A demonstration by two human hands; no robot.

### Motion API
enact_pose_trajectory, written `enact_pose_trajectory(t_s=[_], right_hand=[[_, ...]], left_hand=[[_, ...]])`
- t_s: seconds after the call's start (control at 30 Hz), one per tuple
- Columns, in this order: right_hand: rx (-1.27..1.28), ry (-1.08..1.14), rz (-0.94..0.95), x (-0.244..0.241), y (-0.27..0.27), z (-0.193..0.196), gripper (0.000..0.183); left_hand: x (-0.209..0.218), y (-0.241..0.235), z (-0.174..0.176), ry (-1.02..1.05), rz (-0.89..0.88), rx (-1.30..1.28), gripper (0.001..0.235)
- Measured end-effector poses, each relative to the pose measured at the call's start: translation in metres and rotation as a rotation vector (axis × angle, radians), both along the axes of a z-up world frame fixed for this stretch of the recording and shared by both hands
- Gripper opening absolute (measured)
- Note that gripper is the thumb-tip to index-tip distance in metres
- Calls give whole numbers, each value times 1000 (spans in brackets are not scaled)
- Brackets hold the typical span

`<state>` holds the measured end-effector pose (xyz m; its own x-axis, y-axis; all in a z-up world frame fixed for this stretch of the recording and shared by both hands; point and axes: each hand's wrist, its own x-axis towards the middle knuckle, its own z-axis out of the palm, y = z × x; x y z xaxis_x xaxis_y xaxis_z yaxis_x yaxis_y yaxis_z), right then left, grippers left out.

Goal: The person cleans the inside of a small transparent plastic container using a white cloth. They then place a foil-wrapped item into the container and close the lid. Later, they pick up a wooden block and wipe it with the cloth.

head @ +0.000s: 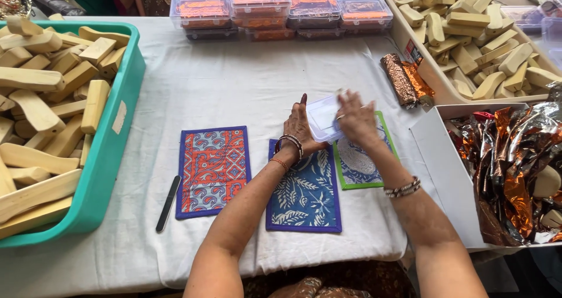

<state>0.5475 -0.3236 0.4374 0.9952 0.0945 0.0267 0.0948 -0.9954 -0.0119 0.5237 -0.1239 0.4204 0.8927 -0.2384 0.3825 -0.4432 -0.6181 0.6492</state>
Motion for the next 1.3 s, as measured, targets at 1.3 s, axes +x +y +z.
enact_pose_trajectory(t_s=[1.3], right_hand=[[241,-106,-24,-4,-26,18,54]], left_hand=[[-3,2,1,-14,-42,-12,161]])
